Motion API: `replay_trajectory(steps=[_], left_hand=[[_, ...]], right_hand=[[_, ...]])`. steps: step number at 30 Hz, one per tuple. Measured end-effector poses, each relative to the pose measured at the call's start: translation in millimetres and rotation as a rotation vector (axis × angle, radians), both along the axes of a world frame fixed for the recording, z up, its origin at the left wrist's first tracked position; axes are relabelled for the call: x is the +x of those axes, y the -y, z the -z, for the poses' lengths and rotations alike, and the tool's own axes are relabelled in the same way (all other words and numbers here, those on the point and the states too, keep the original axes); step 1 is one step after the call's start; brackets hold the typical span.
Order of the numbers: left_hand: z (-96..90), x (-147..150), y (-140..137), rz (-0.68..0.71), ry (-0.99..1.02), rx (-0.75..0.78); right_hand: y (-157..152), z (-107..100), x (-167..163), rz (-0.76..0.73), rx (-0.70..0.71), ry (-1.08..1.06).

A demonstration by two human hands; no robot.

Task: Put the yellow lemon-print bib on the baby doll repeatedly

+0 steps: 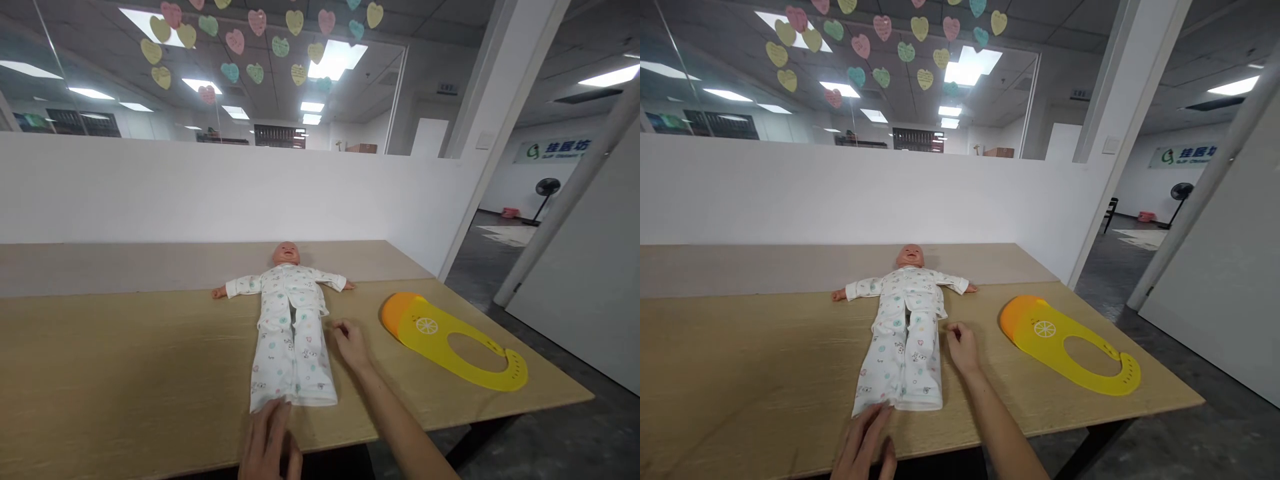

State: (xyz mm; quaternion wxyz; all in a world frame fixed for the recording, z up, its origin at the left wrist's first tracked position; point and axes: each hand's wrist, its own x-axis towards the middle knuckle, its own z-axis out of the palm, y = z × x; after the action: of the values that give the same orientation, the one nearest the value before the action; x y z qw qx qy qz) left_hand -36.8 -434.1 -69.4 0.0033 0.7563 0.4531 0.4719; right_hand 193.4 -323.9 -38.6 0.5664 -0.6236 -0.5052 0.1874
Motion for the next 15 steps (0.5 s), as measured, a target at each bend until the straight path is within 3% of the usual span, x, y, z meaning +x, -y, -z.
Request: replay_trajectory(steps=[8, 15], left_hand=[[-2.5, -16.0, -3.6, -0.023, -0.284, 0.077], [4.1, -29.5, -5.8, -0.069, -0.297, 0.092]], right_hand=[[-1.4, 1.5, 2.0, -0.015, 0.002, -0.01], [-0.9, -0.4, 0.8, -0.011, 0.015, -0.022]])
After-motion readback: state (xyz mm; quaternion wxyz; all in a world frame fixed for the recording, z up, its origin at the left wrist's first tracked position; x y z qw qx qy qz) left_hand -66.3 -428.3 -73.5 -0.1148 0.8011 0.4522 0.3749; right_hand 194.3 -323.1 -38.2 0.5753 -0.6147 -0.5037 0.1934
